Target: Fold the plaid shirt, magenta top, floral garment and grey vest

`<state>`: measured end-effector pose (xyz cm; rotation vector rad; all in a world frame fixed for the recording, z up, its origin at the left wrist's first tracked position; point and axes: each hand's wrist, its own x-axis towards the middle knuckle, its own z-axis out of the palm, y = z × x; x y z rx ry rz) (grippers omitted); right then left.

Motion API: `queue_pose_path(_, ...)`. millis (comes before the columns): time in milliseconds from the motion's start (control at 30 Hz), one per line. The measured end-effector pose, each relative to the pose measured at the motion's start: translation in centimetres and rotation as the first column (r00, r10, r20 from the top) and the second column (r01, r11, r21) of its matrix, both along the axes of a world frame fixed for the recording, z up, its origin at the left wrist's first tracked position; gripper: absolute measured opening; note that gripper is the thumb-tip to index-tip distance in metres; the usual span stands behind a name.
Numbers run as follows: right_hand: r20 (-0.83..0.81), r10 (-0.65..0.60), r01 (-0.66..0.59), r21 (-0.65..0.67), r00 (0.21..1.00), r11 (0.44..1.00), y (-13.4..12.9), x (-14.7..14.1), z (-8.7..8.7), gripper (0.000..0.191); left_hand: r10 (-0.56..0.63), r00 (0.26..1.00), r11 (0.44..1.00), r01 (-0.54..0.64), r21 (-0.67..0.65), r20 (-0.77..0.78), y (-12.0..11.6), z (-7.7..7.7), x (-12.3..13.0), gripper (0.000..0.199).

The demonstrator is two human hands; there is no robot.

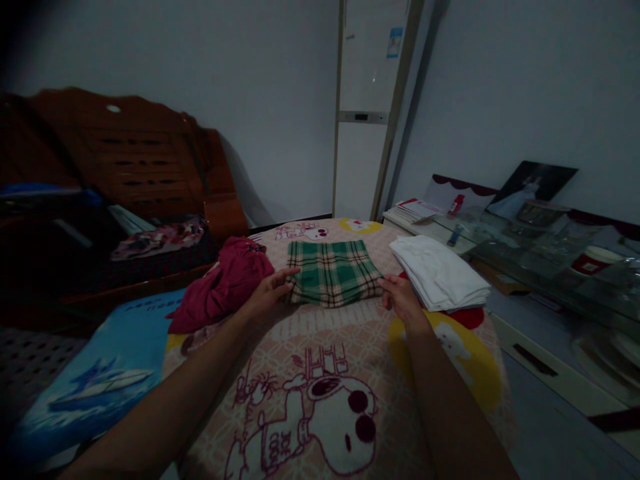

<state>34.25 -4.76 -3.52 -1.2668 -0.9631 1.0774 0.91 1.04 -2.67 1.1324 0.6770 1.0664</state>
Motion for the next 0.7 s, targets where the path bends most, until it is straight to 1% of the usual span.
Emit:
queue_pose_path(100, 0.030, 0.003, -0.002, -0.030, 1.000, 1.000, 0.0, 0.2, 0.0, 0.033, 0.046, 0.998, 0.999, -0.045, 0.025, -0.042, 0.3, -0.6, -0.1, 0.055)
queue_pose_path(167, 0.040, 0.000, 0.002, -0.038, 0.999, 0.999, -0.1, 0.3, 0.1, 0.033, 0.092, 0.990, 0.995, -0.087, 0.052, -0.109, 0.7, -0.9, -0.4, 0.053)
queue_pose_path(233, 0.041, -0.003, 0.005, -0.039, 0.999, 0.999, -0.2, 0.3, 0.3, 0.038, 0.135, 0.965, 0.988, -0.114, 0.105, -0.226, 1.1, -1.1, -0.9, 0.051)
queue_pose_path(267, 0.053, -0.002, 0.004, -0.047, 0.999, 0.999, -0.3, 0.3, 0.4, 0.043, 0.154, 0.938, 0.984, -0.115, 0.138, -0.311, 1.3, -1.3, -1.2, 0.049)
queue_pose_path(300, 0.083, 0.003, 0.002, -0.064, 0.997, 0.998, -0.4, 0.3, 0.5, 0.047, 0.167, 0.894, 0.979, -0.101, 0.177, -0.416, 1.5, -1.3, -1.6, 0.047)
queue_pose_path(333, 0.135, 0.005, 0.007, -0.093, 0.991, 0.996, -0.5, 0.2, 0.5, 0.049, 0.183, 0.827, 0.972, -0.073, 0.221, -0.532, 1.6, -1.4, -1.9, 0.045)
queue_pose_path(400, 0.287, 0.006, 0.043, -0.163, 0.958, 0.986, -0.6, 0.0, 0.6, 0.050, 0.236, 0.638, 0.950, 0.009, 0.313, -0.733, 1.8, -1.3, -2.5, 0.042)
queue_pose_path(433, 0.371, 0.006, 0.069, -0.188, 0.929, 0.980, -0.6, 0.0, 0.6, 0.049, 0.272, 0.537, 0.934, 0.054, 0.354, -0.798, 1.7, -1.2, -2.8, 0.042)
queue_pose_path(467, 0.452, 0.007, 0.094, -0.202, 0.892, 0.975, -0.6, -0.1, 0.7, 0.047, 0.307, 0.447, 0.917, 0.097, 0.387, -0.840, 1.7, -0.9, -3.0, 0.043)
queue_pose_path(500, 0.531, 0.008, 0.120, -0.205, 0.848, 0.971, -0.6, -0.2, 0.8, 0.046, 0.343, 0.375, 0.900, 0.130, 0.415, -0.861, 1.5, -0.7, -3.1, 0.044)
queue_pose_path(533, 0.612, 0.011, 0.141, -0.200, 0.791, 0.970, -0.6, -0.2, 1.0, 0.043, 0.383, 0.318, 0.885, 0.144, 0.443, -0.867, 1.4, -0.4, -3.2, 0.046)
queue_pose_path(567, 0.698, 0.010, 0.163, -0.182, 0.716, 0.970, -0.6, -0.3, 1.2, 0.040, 0.429, 0.278, 0.865, 0.147, 0.480, -0.859, 1.2, 0.0, -3.1, 0.046)
queue_pose_path(600, 0.784, -0.005, 0.194, -0.147, 0.620, 0.970, -0.6, -0.5, 1.6, 0.036, 0.485, 0.257, 0.837, 0.139, 0.529, -0.836, 0.9, 0.3, -3.0, 0.044)
queue_pose_path(633, 0.858, -0.034, 0.223, -0.095, 0.512, 0.970, -0.6, -0.6, 2.0, 0.031, 0.538, 0.263, 0.801, 0.134, 0.583, -0.801, 0.6, 0.7, -2.8, 0.041)
queue_pose_path(667, 0.910, -0.065, 0.228, -0.033, 0.410, 0.973, -0.7, -0.9, 2.4, 0.026, 0.569, 0.300, 0.765, 0.149, 0.627, -0.766, 0.3, 1.0, -2.5, 0.037)
queue_pose_path(700, 0.939, -0.091, 0.199, 0.025, 0.331, 0.980, -0.8, -1.1, 2.8, 0.023, 0.562, 0.362, 0.735, 0.193, 0.649, -0.744, 0.0, 1.2, -2.2, 0.034)
